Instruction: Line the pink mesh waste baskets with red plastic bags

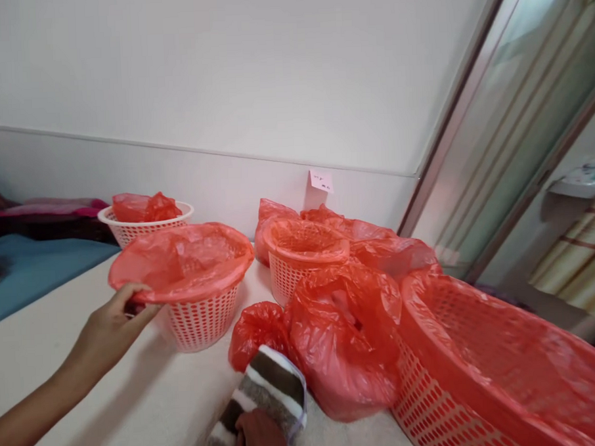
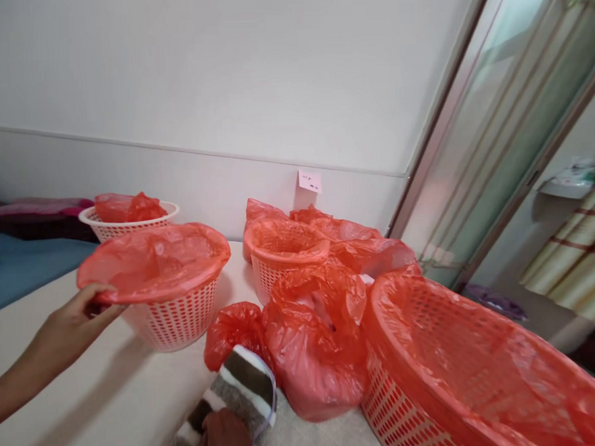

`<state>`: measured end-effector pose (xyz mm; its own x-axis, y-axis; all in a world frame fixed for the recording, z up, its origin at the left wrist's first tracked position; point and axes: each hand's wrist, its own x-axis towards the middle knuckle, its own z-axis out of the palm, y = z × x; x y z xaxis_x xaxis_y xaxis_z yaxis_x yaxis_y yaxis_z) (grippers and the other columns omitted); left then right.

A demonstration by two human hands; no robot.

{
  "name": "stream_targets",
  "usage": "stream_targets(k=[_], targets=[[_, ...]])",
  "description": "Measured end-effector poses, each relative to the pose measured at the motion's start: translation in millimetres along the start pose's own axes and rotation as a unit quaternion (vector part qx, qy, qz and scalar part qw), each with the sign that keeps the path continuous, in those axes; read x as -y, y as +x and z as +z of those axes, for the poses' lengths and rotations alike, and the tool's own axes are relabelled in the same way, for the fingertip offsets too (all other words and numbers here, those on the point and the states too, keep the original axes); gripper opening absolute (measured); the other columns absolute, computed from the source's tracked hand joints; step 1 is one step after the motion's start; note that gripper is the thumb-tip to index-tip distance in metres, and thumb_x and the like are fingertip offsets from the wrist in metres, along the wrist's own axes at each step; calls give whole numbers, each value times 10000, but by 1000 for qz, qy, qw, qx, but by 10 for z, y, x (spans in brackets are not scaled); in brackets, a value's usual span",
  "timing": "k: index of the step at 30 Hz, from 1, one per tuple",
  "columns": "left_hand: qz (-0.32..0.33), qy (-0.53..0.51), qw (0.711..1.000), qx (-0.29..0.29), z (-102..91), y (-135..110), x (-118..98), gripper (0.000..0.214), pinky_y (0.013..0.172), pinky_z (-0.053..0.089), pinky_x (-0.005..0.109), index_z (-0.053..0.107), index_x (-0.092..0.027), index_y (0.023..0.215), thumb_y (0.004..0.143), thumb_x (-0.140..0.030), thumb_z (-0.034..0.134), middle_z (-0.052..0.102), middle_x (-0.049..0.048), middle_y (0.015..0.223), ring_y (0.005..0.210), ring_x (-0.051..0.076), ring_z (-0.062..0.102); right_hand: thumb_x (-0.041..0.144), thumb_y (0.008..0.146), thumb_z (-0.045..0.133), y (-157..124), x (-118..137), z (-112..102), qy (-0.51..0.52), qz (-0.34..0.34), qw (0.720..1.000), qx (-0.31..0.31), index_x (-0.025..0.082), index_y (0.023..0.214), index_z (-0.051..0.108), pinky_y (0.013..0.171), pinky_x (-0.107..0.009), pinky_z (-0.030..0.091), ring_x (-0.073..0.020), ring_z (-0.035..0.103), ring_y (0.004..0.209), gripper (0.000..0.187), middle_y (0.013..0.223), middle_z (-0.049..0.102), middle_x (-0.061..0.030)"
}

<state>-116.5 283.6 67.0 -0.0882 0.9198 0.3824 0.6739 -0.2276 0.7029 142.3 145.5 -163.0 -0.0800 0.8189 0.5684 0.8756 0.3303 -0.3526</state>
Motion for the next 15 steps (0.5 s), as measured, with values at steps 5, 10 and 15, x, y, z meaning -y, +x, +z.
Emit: stream_targets(k=[5,10,15], targets=[[11,-36,999,28,-323,-540,-12,311,635,434,274,581,-348,915,729,-577,679,618,-48,726,669,195,560,94,734,513,28,-3,-11,48,-11,998,-26,223,832,544,618,-275,351,-180,615,653,165,723,623,-8],[-26,-55,998,2,-633,-1094,-26,335,611,465,300,628,-382,897,660,-594,731,645,-28,724,662,228,579,113,819,436,54,79,-91,48,13,998,-25,214,786,546,599,-271,343,-169,593,617,153,688,607,-10],[-86,-97,991,35,-990,-1490,161,384,730,540,337,694,-432,922,573,-539,812,719,-1,931,877,300,659,76,786,444,111,159,-324,89,27,995,35,198,807,595,658,-250,422,-179,643,714,196,764,658,-35]])
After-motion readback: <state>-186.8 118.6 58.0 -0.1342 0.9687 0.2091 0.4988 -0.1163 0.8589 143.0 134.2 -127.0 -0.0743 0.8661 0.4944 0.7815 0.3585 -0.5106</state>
